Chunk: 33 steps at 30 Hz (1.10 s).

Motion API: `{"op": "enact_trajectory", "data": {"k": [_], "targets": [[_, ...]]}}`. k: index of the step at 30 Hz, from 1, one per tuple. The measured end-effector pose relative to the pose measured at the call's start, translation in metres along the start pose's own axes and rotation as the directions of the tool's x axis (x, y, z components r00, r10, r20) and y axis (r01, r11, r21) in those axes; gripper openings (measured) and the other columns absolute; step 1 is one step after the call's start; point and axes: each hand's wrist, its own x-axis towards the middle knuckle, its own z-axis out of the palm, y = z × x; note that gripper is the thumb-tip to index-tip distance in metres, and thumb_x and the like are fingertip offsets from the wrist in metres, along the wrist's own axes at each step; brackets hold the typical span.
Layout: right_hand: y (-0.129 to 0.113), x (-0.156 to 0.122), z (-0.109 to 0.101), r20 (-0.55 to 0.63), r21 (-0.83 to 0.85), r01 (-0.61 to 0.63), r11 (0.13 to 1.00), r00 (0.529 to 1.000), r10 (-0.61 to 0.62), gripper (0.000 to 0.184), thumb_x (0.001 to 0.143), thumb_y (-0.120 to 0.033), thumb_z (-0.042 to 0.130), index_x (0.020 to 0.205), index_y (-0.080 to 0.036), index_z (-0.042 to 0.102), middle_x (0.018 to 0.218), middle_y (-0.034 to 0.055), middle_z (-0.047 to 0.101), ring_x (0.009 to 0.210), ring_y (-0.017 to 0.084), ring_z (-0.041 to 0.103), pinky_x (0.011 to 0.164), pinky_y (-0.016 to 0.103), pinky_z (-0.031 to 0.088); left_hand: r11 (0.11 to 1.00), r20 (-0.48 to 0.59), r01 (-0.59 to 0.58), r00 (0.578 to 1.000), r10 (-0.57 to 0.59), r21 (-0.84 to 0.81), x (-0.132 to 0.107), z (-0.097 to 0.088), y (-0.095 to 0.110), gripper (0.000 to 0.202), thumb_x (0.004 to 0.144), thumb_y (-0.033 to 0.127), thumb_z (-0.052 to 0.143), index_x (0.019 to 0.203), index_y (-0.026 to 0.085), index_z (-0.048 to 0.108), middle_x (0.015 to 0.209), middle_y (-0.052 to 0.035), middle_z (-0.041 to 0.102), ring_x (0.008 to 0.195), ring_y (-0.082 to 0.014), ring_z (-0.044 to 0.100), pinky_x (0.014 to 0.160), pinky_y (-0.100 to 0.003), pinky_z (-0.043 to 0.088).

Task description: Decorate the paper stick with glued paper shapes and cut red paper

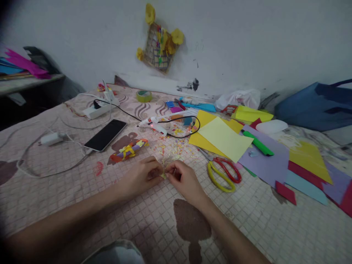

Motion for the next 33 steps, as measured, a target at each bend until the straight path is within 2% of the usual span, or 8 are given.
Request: {"op": "enact_trajectory", "data": {"k": [5, 9, 13, 16, 20, 26, 30, 33], "targets": [[-0.003, -0.001, 0.001, -0.033, -0.055, 0.014, 0.998, 0.999, -0.016, 0.01, 0.079, -0.02, 0.056, 0.088, -0.02, 0.054, 0.075, -0.0011, 0.056, 0.059, 0.011, 0.049, 0.053, 0.023, 0.038, 0.998, -0.08, -0.046, 0.996, 0.049, 0.036, -0.002, 0.01, 0.003, 0.01, 0.081, 0.014, 0.049, 0.081, 0.016, 0.059, 0.087, -0.0046, 0.056, 0.083, -0.0158, 0.053, 0.071, -0.028, 0.043], [-0.008, -0.002, 0.001, 0.017, 0.043, -0.031, 0.999, 0.999, 0.03, 0.011, 0.079, -0.025, 0.058, 0.088, -0.02, 0.054, 0.07, -0.0022, 0.053, 0.056, 0.01, 0.045, 0.05, 0.023, 0.035, 0.98, -0.137, 0.027, 0.989, -0.055, -0.199, 0.0, 0.007, 0.001, 0.007, 0.082, 0.016, 0.049, 0.079, 0.016, 0.056, 0.077, -0.0021, 0.057, 0.07, -0.0125, 0.052, 0.061, -0.024, 0.042], [-0.011, -0.002, 0.003, 0.038, 0.148, -0.064, 0.987, 0.998, 0.059, 0.011, 0.081, -0.03, 0.055, 0.083, -0.019, 0.054, 0.069, -0.002, 0.052, 0.058, 0.011, 0.046, 0.052, 0.023, 0.036, 0.879, -0.089, 0.107, 0.982, -0.166, -0.465, 0.004, 0.005, 0.001, 0.007, 0.08, 0.02, 0.052, 0.078, 0.015, 0.057, 0.069, 0.0005, 0.059, 0.063, -0.0102, 0.052, 0.056, -0.022, 0.041], [-0.015, -0.002, 0.002, 0.037, 0.19, -0.108, 0.976, 0.994, 0.103, 0.017, 0.082, -0.035, 0.054, 0.08, -0.019, 0.054, 0.065, -0.0028, 0.048, 0.053, 0.009, 0.042, 0.048, 0.022, 0.035, 0.807, -0.05, 0.131, 0.98, -0.195, -0.575, 0.005, 0.006, 0.002, 0.005, 0.078, 0.019, 0.055, 0.075, 0.014, 0.057, 0.068, 0.0009, 0.058, 0.062, -0.0095, 0.053, 0.056, -0.021, 0.042], [-0.019, -0.003, 0.001, 0.021, 0.231, -0.138, 0.963, 0.99, 0.137, 0.023, 0.08, -0.04, 0.056, 0.075, -0.018, 0.051, 0.062, -0.0037, 0.045, 0.049, 0.008, 0.04, 0.044, 0.022, 0.034, 0.81, -0.083, 0.116, 0.977, -0.198, -0.575, 0.004, 0.008, 0.004, 0.001, 0.075, 0.016, 0.057, 0.075, 0.015, 0.057, 0.07, 0.0008, 0.06, 0.063, -0.0098, 0.054, 0.059, -0.022, 0.043], [-0.021, -0.003, 0.0, 0.01, 0.147, -0.091, 0.985, 0.996, 0.09, 0.016, 0.082, -0.033, 0.054, 0.076, -0.019, 0.052, 0.062, -0.0037, 0.047, 0.051, 0.009, 0.041, 0.046, 0.021, 0.036, 0.846, -0.107, 0.083, 0.981, -0.162, -0.527, 0.003, 0.005, 0.005, 0.005, 0.075, 0.015, 0.057, 0.079, 0.015, 0.057, 0.069, 0.0019, 0.06, 0.062, -0.0092, 0.054, 0.057, -0.021, 0.042], [-0.029, 0.01, -0.01, 0.083, 0.032, -0.007, 0.999, 0.997, 0.005, 0.013, 0.084, -0.029, 0.05, 0.079, -0.019, 0.054, 0.065, -0.0025, 0.051, 0.055, 0.01, 0.046, 0.049, 0.022, 0.038, 0.9, -0.093, 0.05, 0.991, -0.099, -0.434, 0.003, -0.009, 0.003, 0.008, 0.075, 0.014, 0.055, 0.081, 0.016, 0.06, 0.067, 0.0019, 0.061, 0.059, -0.0091, 0.053, 0.055, -0.02, 0.041], [-0.029, 0.04, -0.023, -0.004, -0.105, 0.084, 0.991, 0.996, -0.085, 0.013, 0.085, -0.029, 0.048, 0.08, -0.019, 0.056, 0.072, 0.0006, 0.058, 0.063, 0.013, 0.053, 0.055, 0.024, 0.042, 0.932, -0.121, 0.037, 0.989, -0.086, -0.361, 0.001, -0.029, -0.005, 0.006, 0.076, 0.015, 0.055, 0.075, 0.016, 0.061, 0.067, 0.0011, 0.061, 0.06, -0.0092, 0.053, 0.056, -0.021, 0.042]]}}
